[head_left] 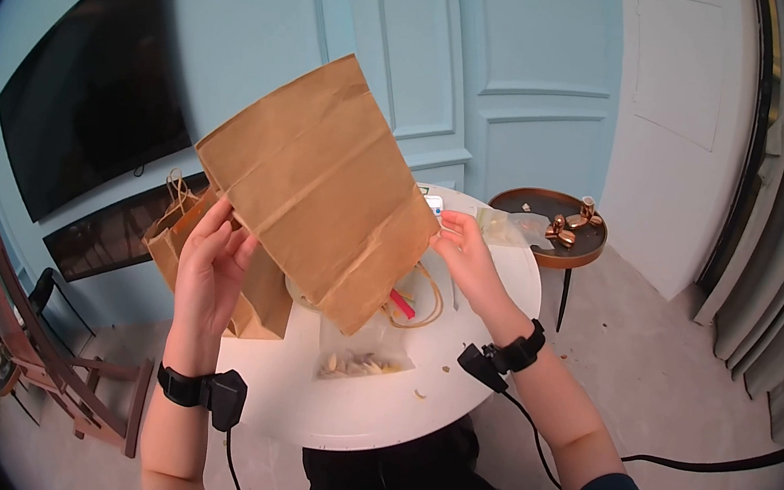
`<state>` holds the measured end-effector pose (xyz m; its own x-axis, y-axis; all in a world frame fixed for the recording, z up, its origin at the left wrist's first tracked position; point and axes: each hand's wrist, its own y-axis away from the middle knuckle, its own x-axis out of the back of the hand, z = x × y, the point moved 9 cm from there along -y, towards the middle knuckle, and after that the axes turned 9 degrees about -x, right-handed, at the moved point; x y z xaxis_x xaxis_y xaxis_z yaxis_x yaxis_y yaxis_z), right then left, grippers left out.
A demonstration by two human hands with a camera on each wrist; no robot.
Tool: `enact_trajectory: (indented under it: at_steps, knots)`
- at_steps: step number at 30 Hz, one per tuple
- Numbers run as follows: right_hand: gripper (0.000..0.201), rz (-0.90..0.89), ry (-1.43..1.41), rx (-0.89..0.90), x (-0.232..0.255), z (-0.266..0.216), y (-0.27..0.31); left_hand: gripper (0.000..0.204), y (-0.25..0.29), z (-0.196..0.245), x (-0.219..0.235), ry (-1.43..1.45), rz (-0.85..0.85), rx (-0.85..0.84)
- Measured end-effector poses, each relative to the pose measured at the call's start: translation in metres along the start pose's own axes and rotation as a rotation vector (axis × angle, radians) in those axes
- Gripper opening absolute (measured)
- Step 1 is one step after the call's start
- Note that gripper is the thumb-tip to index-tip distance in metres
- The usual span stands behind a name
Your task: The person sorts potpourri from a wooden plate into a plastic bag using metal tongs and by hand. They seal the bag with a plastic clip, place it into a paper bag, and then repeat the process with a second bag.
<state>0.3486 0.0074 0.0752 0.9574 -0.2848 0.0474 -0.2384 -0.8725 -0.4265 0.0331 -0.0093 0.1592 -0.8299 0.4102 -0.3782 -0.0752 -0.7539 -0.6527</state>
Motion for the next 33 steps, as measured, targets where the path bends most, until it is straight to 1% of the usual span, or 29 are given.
enact_trajectory:
  at_steps: [1, 3, 4, 6, 7, 8, 9, 10, 11, 12, 13, 14, 16, 17, 18, 20, 21, 22, 23, 24, 26, 27, 28, 29, 30, 31, 33]
  knots:
    - [0.046, -0.003, 0.001, -0.001, -0.001, 0.001, 0.003, 0.044, 0.006, 0.002, 0.0, 0.001, 0.003, 0.0]
    - [0.047, -0.119, -0.245, -0.266, -0.014, 0.018, 0.007, 0.043, 0.014, 0.01, -0.001, 0.039, 0.039, -0.01]
    - [0.047, -0.122, -0.246, -0.263, -0.014, 0.013, 0.008, 0.043, 0.018, 0.012, 0.003, 0.038, 0.039, -0.015]
    - [0.05, -0.386, -0.302, -0.248, -0.032, -0.007, 0.017, 0.042, 0.027, 0.008, 0.015, 0.059, 0.055, 0.022]
    - [0.05, -0.391, -0.302, -0.249, -0.032, -0.012, 0.018, 0.041, 0.031, 0.007, 0.021, 0.078, 0.085, 0.036]
    - [0.05, -0.417, -0.321, -0.183, -0.032, -0.025, 0.018, 0.041, 0.035, 0.008, 0.026, 0.075, 0.09, 0.037]
    - [0.05, -0.442, -0.341, -0.116, -0.033, -0.038, 0.019, 0.041, 0.039, 0.005, 0.032, 0.105, 0.098, 0.077]
    - [0.05, -0.445, -0.346, -0.119, -0.031, -0.046, 0.02, 0.04, 0.044, 0.002, 0.038, 0.136, 0.107, 0.117]
    - [0.049, -0.503, -0.39, -0.113, -0.032, -0.059, 0.024, 0.04, 0.049, -0.001, 0.051, 0.131, 0.11, 0.119]
    - [0.048, -0.559, -0.435, -0.106, -0.034, -0.072, 0.029, 0.04, 0.056, -0.01, 0.064, 0.164, 0.094, 0.174]
    - [0.044, -0.554, -0.424, -0.11, -0.036, -0.085, 0.034, 0.04, 0.063, -0.016, 0.069, 0.197, 0.078, 0.231]
    - [0.044, -0.55, -0.432, -0.115, -0.039, -0.092, 0.035, 0.04, 0.068, -0.018, 0.072, 0.191, 0.078, 0.238]
    - [0.035, -0.537, -0.201, -0.045, -0.048, -0.101, 0.036, 0.037, 0.084, -0.029, 0.067, 0.119, 0.101, 0.368]
    - [0.024, -0.487, -0.109, -0.013, -0.05, -0.096, 0.029, 0.033, 0.09, -0.03, 0.063, 0.057, 0.159, 0.413]
    - [0.024, -0.484, -0.115, -0.019, -0.055, -0.097, 0.029, 0.033, 0.093, -0.032, 0.066, 0.051, 0.159, 0.421]
    - [0.023, -0.479, -0.052, -0.109, -0.066, -0.094, 0.03, 0.028, 0.107, -0.042, 0.081, -0.241, 0.056, 0.524]
    - [0.024, -0.446, -0.042, -0.015, -0.071, -0.098, 0.027, 0.024, 0.107, -0.038, 0.087, -0.519, -0.048, 0.47]
    - [0.024, -0.444, -0.048, -0.016, -0.074, -0.097, 0.027, 0.021, 0.103, -0.033, 0.09, -0.795, -0.156, 0.405]
    - [0.024, -0.416, -0.051, -0.051, -0.075, -0.096, 0.027, 0.019, 0.1, -0.014, 0.089, -0.99, -0.134, 0.216]
    - [0.024, -0.389, -0.052, -0.086, -0.077, -0.095, 0.028, 0.017, 0.1, 0.016, 0.065, -1.175, -0.109, 0.017]
    - [0.024, -0.364, -0.052, -0.056, -0.088, -0.09, 0.024, 0.019, 0.108, 0.075, 0.024, -1.302, -0.034, -0.459]
    - [0.025, -0.35, -0.06, -0.051, -0.094, -0.089, 0.024, 0.028, 0.119, 0.087, 0.015, -1.297, -0.154, -0.566]
    - [0.027, -0.339, -0.067, -0.049, -0.1, -0.086, 0.024, 0.028, 0.119, 0.099, 0.004, -1.301, -0.152, -0.566]
    - [0.03, -0.336, -0.061, 0.031, -0.107, -0.088, 0.023, 0.033, 0.126, 0.095, -0.038, -1.362, -0.493, -0.637]
    - [0.03, -0.346, -0.063, 0.031, -0.114, -0.088, 0.024, 0.037, 0.141, 0.083, -0.07, -1.399, -0.839, -0.695]
    - [0.03, -0.351, -0.065, 0.063, -0.12, -0.092, 0.025, 0.037, 0.143, 0.083, -0.076, -1.408, -0.833, -0.689]
    - [0.031, -0.363, -0.07, 0.103, -0.131, -0.099, 0.025, 0.049, 0.137, 0.073, -0.074, -1.668, -0.805, -0.579]
